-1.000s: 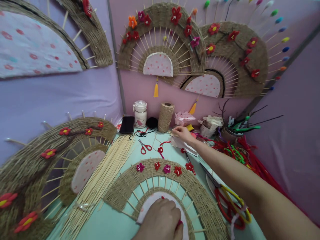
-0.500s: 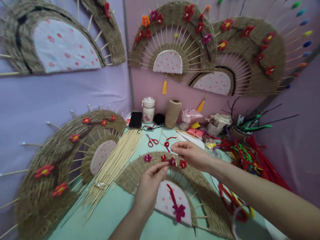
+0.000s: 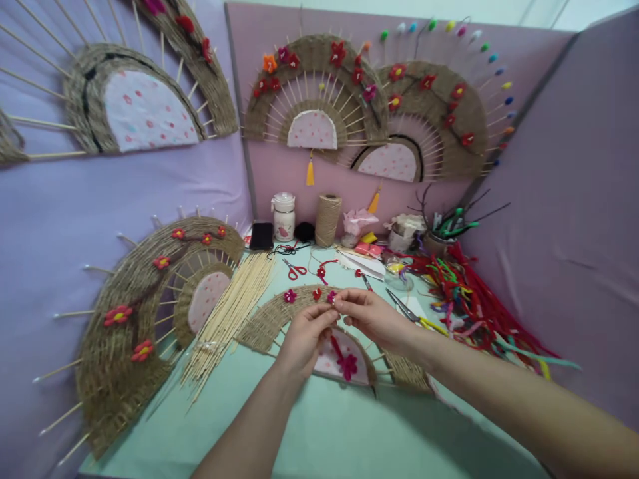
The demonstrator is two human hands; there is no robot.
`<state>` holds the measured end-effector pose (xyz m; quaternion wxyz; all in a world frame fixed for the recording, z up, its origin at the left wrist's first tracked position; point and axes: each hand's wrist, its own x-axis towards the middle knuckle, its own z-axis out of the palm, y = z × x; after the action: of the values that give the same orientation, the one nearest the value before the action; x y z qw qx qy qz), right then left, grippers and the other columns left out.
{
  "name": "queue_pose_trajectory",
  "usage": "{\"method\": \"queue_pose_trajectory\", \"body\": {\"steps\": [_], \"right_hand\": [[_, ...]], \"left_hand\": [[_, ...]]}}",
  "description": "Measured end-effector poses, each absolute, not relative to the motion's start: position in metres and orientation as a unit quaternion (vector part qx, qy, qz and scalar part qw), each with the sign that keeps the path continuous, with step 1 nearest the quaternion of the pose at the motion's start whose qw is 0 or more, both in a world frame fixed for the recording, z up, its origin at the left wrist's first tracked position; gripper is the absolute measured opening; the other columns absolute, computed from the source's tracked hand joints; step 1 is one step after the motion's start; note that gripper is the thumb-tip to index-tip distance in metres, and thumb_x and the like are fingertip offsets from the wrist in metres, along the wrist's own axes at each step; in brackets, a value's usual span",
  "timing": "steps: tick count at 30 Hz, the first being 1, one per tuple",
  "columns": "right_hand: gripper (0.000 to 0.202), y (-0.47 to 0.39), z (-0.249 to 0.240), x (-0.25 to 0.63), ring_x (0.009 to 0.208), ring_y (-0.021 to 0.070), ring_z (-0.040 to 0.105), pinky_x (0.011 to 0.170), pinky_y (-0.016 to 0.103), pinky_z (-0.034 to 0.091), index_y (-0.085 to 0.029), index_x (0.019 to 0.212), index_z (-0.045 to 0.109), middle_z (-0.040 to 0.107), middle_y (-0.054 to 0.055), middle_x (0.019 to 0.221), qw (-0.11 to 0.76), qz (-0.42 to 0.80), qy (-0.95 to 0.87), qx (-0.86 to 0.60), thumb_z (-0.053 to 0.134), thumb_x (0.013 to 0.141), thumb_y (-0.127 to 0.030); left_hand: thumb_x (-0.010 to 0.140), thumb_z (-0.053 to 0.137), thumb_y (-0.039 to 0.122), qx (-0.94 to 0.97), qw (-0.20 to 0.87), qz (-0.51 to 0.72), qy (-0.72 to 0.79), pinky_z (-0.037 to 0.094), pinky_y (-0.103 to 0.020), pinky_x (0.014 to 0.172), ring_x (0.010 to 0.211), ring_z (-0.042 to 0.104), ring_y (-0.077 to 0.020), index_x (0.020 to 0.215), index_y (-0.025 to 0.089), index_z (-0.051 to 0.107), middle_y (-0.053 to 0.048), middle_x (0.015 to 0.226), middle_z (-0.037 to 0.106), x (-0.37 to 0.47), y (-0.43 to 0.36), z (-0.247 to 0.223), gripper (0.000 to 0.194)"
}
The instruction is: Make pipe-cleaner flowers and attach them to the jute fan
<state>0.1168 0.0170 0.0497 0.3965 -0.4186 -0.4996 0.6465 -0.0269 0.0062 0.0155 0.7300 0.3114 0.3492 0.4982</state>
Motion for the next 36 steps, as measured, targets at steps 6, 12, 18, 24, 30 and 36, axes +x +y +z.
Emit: {"method": "queue_pose_trajectory", "body": {"steps": [6,12,18,24,30,36], "right_hand": [[0.023,-0.005,0.035,0.116,0.068,0.0110,0.052,0.069,0.027,0.039,-0.019,0.083,0.065,0.061,0.000,0.078,0.519,0.621,-0.443,-0.386,0.072,0.067,-0.034],[0.028,-0.012,0.021,0.122,0.069,0.0118,0.052,0.068,0.026,0.039,-0.018,0.082,0.067,0.061,0.002,0.076,0.533,0.629,-0.432,-0.366,0.069,0.069,-0.042],[0.025,-0.015,0.016,0.134,0.060,0.0103,0.047,0.064,0.026,0.038,-0.018,0.069,0.061,0.056,-0.002,0.064,0.528,0.597,-0.463,-0.387,0.074,0.062,-0.038],[0.027,-0.017,0.018,0.138,0.058,0.0095,0.044,0.055,0.023,0.034,-0.017,0.073,0.060,0.053,-0.002,0.064,0.524,0.534,-0.516,-0.418,0.067,0.068,-0.043],[0.024,-0.021,0.020,0.135,0.063,0.0112,0.047,0.060,0.024,0.037,-0.018,0.074,0.060,0.055,-0.002,0.067,0.517,0.470,-0.565,-0.438,0.062,0.072,-0.042],[0.028,-0.023,0.019,0.134,0.064,0.0129,0.049,0.059,0.026,0.039,-0.020,0.096,0.063,0.059,0.001,0.075,0.531,0.410,-0.582,-0.459,0.053,0.079,-0.040]], "left_hand": [[0.059,0.076,0.025,0.341,0.758,0.456,0.317,0.035,-0.018,0.054,0.062,0.049,-0.0068,0.072,0.013,0.066,0.000,0.068,0.057,-0.021,0.000,0.017,0.020],[0.058,0.076,0.027,0.385,0.752,0.422,0.328,0.032,-0.018,0.052,0.058,0.047,-0.0054,0.071,0.013,0.067,-0.001,0.067,0.057,-0.018,-0.006,0.019,0.021],[0.057,0.077,0.027,0.415,0.755,0.393,0.320,0.033,-0.019,0.054,0.059,0.048,-0.0068,0.071,0.012,0.067,-0.002,0.067,0.058,-0.015,-0.005,0.014,0.023],[0.066,0.071,0.037,0.424,0.766,0.378,0.301,0.040,-0.020,0.065,0.078,0.057,-0.0121,0.084,0.013,0.068,-0.008,0.084,0.065,-0.013,-0.009,0.018,0.030],[0.060,0.076,0.035,0.428,0.752,0.390,0.315,0.041,-0.022,0.064,0.066,0.054,-0.0093,0.077,0.013,0.068,-0.005,0.075,0.062,-0.013,-0.009,0.015,0.029],[0.059,0.076,0.034,0.412,0.735,0.417,0.342,0.041,-0.021,0.062,0.064,0.052,-0.0088,0.078,0.013,0.068,-0.004,0.070,0.060,-0.014,-0.007,0.014,0.029]]}}
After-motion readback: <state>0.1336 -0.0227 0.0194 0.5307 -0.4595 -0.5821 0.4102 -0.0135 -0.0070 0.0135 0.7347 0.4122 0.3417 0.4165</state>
